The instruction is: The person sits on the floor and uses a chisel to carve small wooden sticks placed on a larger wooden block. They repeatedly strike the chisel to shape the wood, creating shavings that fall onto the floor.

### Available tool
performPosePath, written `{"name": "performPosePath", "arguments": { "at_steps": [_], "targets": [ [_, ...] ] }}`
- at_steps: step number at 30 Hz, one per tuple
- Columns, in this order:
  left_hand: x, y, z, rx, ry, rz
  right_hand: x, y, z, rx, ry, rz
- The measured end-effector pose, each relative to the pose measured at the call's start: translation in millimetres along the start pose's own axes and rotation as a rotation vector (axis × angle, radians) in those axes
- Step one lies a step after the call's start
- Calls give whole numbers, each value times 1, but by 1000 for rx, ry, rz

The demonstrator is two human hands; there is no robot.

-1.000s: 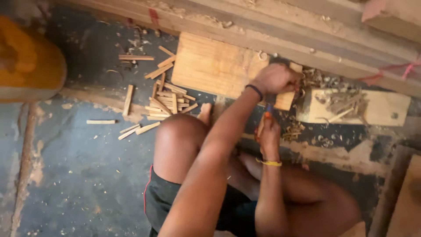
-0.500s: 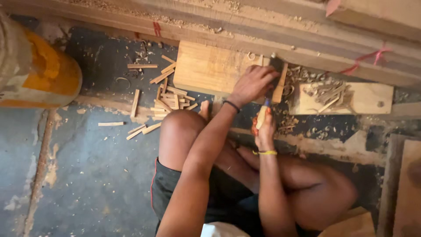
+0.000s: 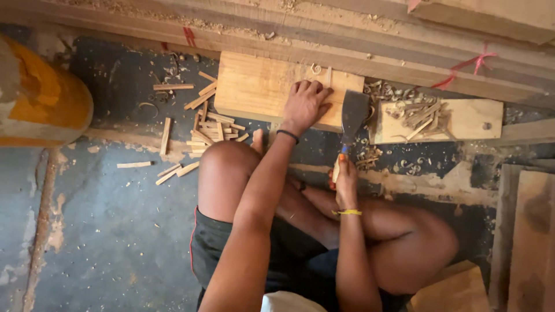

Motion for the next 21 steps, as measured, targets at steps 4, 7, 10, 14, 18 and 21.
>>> {"name": "performPosePath", "arguments": {
  "at_steps": [4, 7, 10, 14, 18, 21],
  "targets": [
    [1, 1, 2, -28, 2, -8, 4, -7, -6, -34, -25, 38],
    [1, 2, 1, -62, -4, -19, 13, -11, -5, -29, -42, 12],
    [1, 5, 3, -64, 7, -28, 18, -14, -2, -25, -49, 15],
    [2, 10, 5, -1, 13, -48, 21, -16, -1, -1, -38, 21],
    [0, 11, -1, -32, -33, -74, 25, -18, -4, -8, -32, 37],
    [2, 9, 0, -47, -34, -80, 28, -23, -6, -9, -39, 35]
  ]
}}
Point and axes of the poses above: each hand's wrist, its own y-axis towards the middle knuckle, its own z-axis out of the palm, x = y × z, the point moved 9 cm from there along y, towards the middle knuckle, and after that the axes turned 6 degrees about z, right-handed, at the moved point
